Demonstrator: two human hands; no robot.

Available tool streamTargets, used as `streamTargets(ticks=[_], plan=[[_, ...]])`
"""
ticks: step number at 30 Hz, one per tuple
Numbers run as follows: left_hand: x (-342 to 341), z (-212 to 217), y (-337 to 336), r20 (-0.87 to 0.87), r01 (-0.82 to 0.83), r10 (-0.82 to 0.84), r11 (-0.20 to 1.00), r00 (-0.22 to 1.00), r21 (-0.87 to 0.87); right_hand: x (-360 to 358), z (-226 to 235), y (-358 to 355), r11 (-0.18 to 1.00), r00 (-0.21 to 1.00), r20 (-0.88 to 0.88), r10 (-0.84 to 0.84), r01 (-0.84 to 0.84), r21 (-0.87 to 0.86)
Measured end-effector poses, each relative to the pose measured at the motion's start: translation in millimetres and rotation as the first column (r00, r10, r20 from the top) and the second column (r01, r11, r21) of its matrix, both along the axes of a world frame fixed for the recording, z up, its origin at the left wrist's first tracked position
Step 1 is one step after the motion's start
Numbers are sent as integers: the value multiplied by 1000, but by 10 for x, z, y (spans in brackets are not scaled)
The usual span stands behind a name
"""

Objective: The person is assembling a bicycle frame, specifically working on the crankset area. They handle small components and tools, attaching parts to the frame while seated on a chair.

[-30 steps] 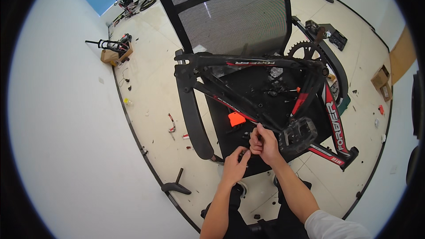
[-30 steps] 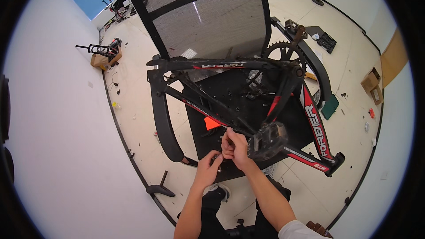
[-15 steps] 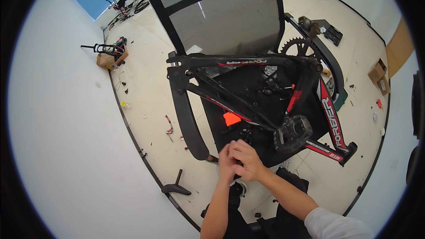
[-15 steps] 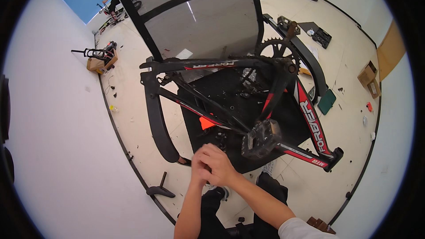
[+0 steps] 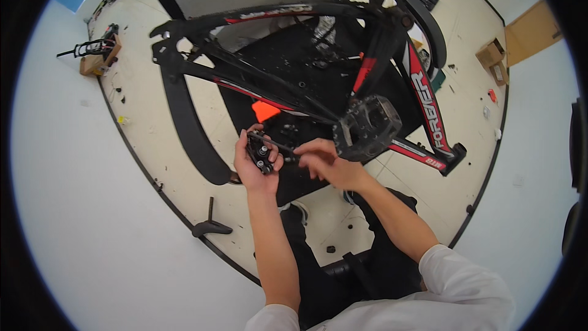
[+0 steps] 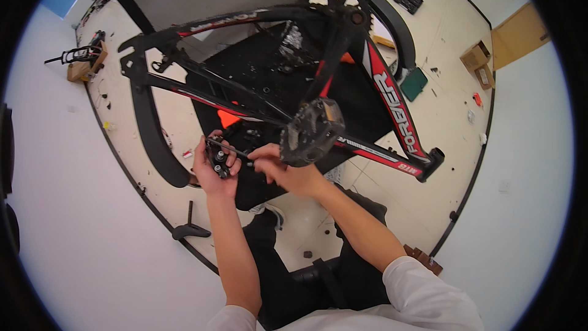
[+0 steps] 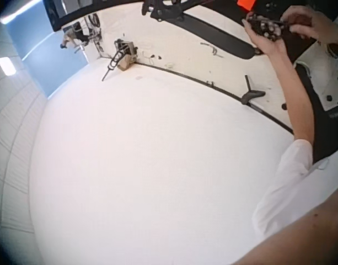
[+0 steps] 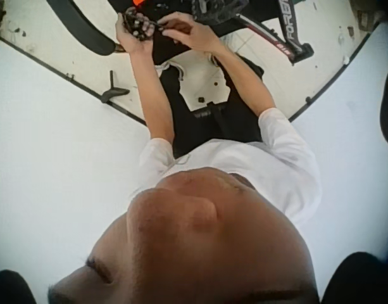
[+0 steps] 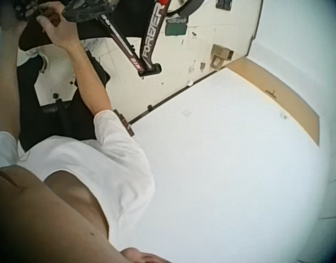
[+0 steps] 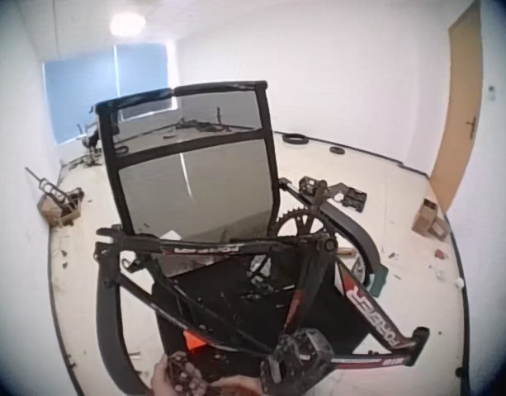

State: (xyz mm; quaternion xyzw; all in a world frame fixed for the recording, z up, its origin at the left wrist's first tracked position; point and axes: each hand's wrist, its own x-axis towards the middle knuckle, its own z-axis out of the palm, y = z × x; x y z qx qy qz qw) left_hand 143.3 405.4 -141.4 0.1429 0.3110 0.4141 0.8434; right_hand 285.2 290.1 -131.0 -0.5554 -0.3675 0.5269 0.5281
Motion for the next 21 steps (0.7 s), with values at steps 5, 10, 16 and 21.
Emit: streamTargets(ticks=[5, 10, 16, 21], plan=[[110, 105, -221, 18, 378, -381, 922, 924, 89, 409, -143, -159, 948, 917, -247, -312, 319, -14], [295, 249, -532, -463, 829, -735, 560, 496, -1, 756, -188, -459, 908, 736, -561, -380, 413, -72], [348, 10, -712, -753, 778, -522, 628, 401, -21, 681, -42, -611, 986, 871, -463, -165, 156, -57], [158, -121, -616, -768, 556, -234, 810, 596, 185, 340, 164, -505, 980, 931, -309, 196, -199, 24]])
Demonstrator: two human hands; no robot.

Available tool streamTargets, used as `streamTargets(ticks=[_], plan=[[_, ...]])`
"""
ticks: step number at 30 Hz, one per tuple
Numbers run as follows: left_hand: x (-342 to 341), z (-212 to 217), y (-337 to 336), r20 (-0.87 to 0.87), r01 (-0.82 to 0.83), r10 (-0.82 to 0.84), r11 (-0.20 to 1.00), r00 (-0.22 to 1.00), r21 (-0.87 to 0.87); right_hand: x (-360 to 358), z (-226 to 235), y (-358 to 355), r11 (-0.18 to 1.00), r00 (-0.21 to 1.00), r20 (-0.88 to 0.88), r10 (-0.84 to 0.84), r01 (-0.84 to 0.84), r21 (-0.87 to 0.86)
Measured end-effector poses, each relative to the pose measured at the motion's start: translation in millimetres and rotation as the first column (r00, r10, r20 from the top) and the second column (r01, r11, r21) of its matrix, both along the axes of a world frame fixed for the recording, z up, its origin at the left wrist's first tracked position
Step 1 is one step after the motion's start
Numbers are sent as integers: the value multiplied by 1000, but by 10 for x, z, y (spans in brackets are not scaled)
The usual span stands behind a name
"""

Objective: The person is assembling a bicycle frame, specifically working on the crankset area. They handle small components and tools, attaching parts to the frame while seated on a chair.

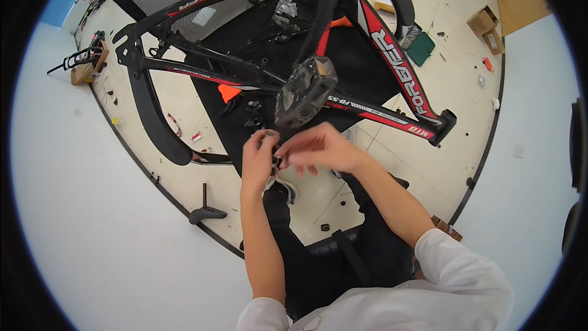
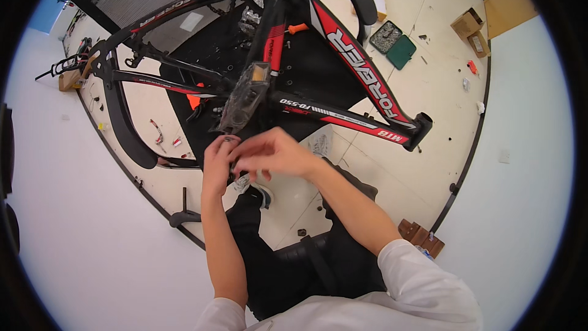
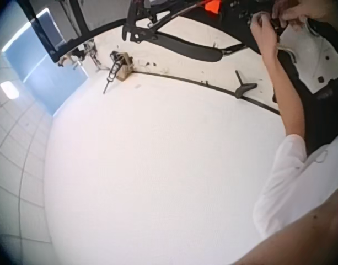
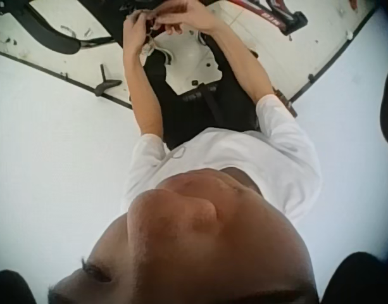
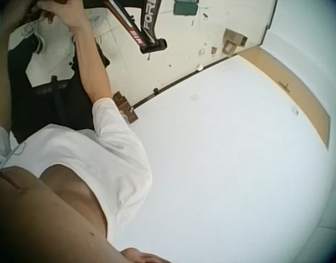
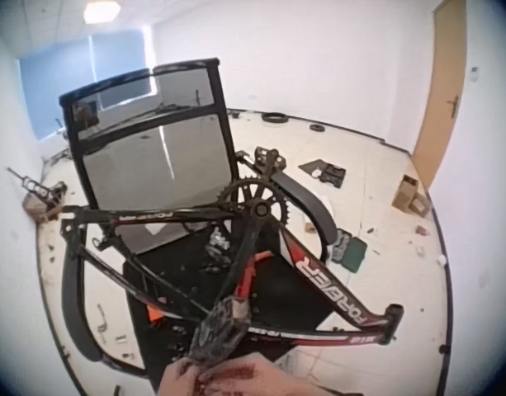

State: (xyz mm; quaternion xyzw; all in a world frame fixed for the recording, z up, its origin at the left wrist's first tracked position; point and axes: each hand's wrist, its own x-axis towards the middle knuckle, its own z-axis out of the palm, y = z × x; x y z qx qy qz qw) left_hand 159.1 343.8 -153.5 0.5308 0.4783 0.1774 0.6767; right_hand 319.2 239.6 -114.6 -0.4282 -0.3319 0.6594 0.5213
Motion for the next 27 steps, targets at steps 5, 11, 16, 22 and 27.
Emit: streamTargets(ticks=[5, 11, 16, 22, 27], plan=[[-198, 145, 102, 323, -300, 362, 927, 875, -227, -504, -125, 146, 984, 962, 250, 114, -144, 107], [-219, 267, 259, 551, -158, 324, 932, 769, -327, -328, -176, 320, 983, 802, 568, -183, 151, 103], [-381, 157, 374, 555, 134, 79, 933, 828, -333, -440, -210, 581, 727, 583, 436, -685, 514, 455], [-662, 219, 357, 426, 215, -57, 918, 903, -332, -676, -95, 634, 771, 577, 515, -634, 417, 482], [-626, 271, 325, 270, 168, -87, 941, 959, -294, -787, -66, 658, 691, 525, 463, -714, 423, 586]])
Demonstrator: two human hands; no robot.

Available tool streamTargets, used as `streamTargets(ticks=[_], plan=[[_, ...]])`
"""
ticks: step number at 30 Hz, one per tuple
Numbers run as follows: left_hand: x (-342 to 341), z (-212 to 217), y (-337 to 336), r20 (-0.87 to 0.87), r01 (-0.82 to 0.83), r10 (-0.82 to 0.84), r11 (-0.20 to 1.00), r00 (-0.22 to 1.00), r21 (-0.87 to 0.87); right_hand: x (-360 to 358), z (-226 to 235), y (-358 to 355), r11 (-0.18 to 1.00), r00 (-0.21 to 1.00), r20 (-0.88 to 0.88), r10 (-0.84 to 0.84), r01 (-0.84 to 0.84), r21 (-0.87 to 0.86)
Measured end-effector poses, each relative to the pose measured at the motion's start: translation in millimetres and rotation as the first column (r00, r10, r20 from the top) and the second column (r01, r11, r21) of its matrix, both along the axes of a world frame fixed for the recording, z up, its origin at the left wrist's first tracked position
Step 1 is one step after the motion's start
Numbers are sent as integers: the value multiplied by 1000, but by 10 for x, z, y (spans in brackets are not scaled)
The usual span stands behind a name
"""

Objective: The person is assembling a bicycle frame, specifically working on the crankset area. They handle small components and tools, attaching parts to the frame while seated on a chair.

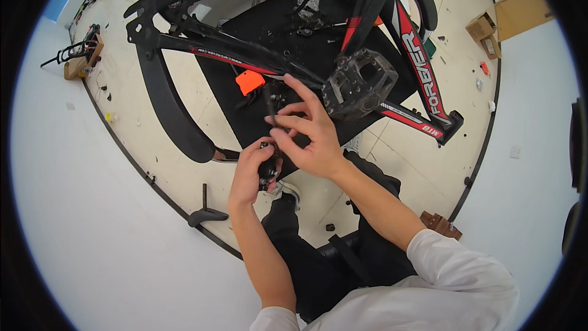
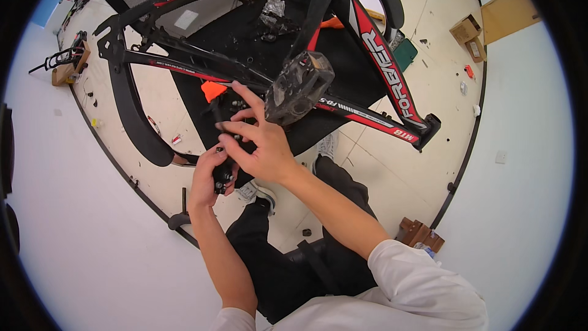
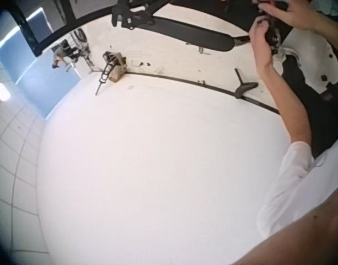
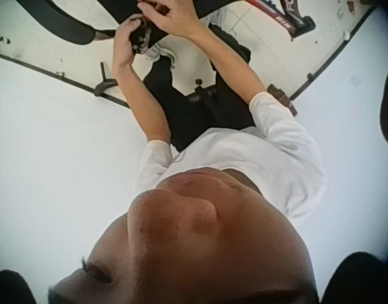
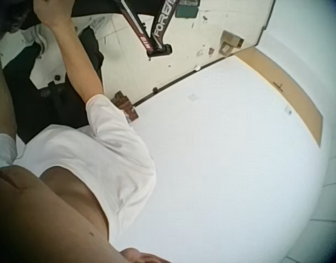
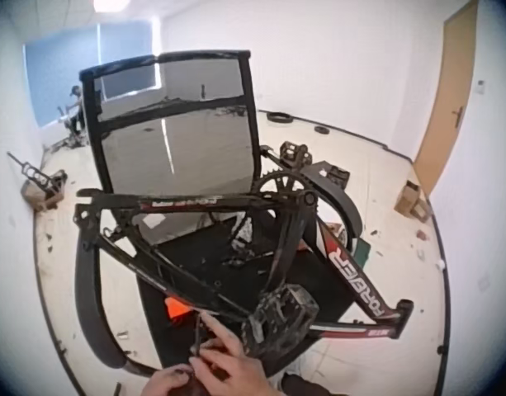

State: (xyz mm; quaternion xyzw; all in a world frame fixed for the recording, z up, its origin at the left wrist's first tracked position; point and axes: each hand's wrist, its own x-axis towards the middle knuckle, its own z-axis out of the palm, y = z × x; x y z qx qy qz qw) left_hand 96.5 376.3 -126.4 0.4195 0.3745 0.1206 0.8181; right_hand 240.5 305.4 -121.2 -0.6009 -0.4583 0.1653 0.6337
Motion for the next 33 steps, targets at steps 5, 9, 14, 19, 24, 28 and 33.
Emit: streamTargets(ticks=[5, 9, 14, 19, 24, 28, 33], plan=[[142, -209, 12, 51, -214, 211, 976, 976, 47, -35, 5, -21, 950, 945, 138, 297, -307, 59], [182, -35, 31, 102, -413, 418, 908, 903, -68, -36, 31, -61, 946, 934, 151, 323, -325, -9], [129, -30, 48, 258, -372, 390, 921, 884, -117, 40, -31, -77, 945, 940, 95, 327, -325, -32], [64, 4, 53, 482, -317, 385, 923, 787, -219, 122, -25, -109, 922, 942, -37, 335, -335, -192], [23, -10, 76, 392, -108, 175, 977, 903, -185, 194, -63, -93, 988, 979, 172, 113, -92, -124], [-11, 1, 77, 254, 18, 21, 989, 967, -150, 237, -20, -114, 992, 977, 183, 112, -98, -84], [48, -82, 51, 58, 65, -63, 998, 996, -23, 87, 17, -82, 998, 987, 156, 39, -31, -50]])
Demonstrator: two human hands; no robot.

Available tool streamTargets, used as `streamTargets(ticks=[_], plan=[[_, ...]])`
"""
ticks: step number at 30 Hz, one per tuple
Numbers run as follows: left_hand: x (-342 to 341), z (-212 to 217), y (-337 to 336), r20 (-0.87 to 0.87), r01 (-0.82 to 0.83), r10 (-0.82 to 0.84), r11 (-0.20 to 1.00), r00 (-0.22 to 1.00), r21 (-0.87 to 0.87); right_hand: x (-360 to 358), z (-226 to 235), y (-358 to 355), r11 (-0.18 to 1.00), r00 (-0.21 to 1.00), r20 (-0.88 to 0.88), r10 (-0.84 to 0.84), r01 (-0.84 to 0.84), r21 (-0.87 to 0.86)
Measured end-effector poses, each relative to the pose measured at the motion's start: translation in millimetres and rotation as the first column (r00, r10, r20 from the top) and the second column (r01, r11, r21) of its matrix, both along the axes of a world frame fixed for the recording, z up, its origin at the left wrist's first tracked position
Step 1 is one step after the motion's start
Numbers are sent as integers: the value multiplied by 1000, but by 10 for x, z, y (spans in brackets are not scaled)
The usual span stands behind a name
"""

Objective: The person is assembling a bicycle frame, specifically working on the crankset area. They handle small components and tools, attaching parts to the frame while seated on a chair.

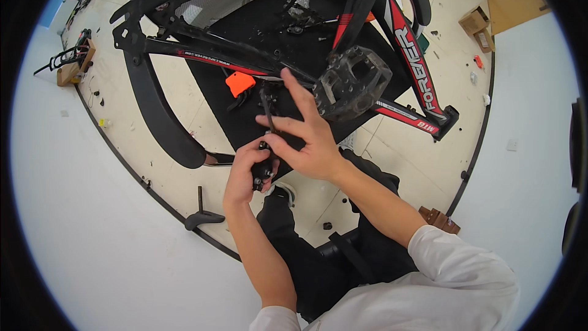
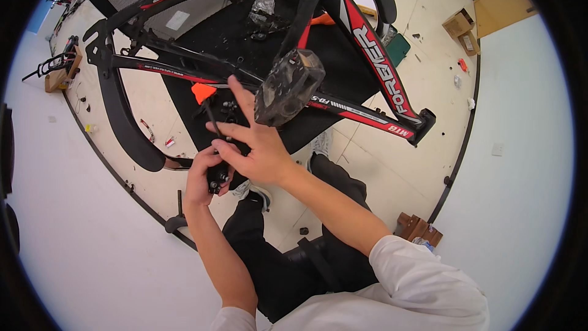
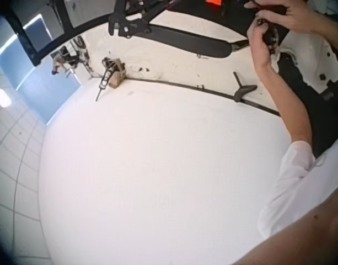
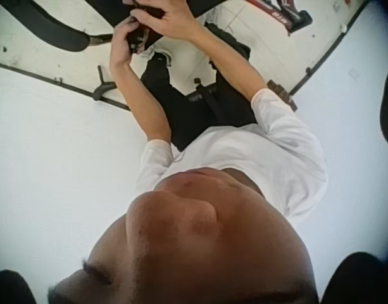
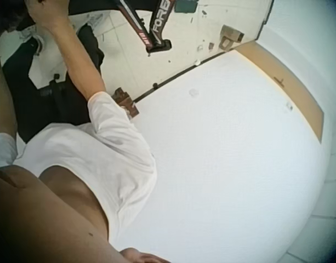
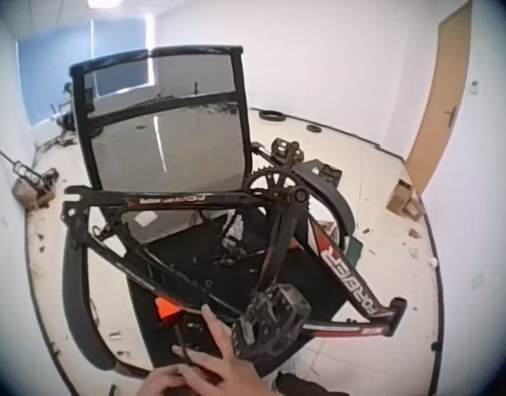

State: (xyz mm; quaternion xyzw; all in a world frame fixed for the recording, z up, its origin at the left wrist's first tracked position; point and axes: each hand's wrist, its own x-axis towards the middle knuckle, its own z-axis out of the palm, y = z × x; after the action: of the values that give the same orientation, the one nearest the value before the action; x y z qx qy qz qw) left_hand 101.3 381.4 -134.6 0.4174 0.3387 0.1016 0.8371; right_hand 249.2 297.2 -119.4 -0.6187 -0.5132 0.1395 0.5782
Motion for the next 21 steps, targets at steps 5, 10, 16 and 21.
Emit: streamTargets(ticks=[5, 10, 16, 21], plan=[[186, -88, -55, -36, -190, 201, 961, 979, 199, -34, 13, -13, 982, 977, 93, 191, -191, -6], [143, 44, -14, 91, -386, 386, 922, 918, -22, 19, -42, -66, 951, 949, 62, 308, -305, -54], [97, 31, -34, 218, -342, 343, 939, 914, -42, 60, -45, -62, 970, 973, -67, 222, -228, -82], [26, 3, 7, 307, -222, 225, 974, 925, -43, 70, -50, -71, 995, 998, -7, 67, -67, -68]])
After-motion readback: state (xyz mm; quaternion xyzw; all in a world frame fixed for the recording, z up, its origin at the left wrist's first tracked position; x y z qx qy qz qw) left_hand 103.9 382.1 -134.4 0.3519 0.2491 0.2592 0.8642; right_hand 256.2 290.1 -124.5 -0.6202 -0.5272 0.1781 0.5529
